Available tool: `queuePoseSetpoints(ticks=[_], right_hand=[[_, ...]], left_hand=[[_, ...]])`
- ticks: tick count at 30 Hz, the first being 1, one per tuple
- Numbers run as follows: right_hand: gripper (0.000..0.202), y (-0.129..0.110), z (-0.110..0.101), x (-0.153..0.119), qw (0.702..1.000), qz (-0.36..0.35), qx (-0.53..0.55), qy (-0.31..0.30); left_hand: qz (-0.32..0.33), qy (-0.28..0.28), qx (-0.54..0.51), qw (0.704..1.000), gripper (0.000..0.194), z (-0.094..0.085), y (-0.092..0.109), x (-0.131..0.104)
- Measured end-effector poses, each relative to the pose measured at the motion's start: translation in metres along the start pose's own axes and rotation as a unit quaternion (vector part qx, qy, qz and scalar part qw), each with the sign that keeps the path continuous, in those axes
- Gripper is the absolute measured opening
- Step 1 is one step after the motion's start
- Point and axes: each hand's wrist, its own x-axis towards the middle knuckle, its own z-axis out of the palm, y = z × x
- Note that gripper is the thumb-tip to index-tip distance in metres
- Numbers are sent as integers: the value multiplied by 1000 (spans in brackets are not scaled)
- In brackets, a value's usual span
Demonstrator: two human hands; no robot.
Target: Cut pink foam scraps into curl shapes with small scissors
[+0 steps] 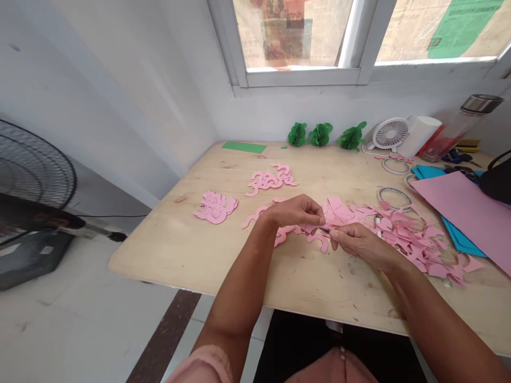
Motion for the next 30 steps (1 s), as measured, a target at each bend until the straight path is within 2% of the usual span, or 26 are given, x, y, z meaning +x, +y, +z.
queuePoseSetpoints(ticks=[18,27,30], right_hand=[[37,1,0,0,999,-9,-34,24],[39,5,-1,3,998,-19,-40,47],[40,4,0,2,997,-27,-39,54]], left_hand=[[9,0,-10,1000,13,1,1,0],[4,22,-19,1000,12,3,3,0],[7,55,-32,998,14,4,4,1]])
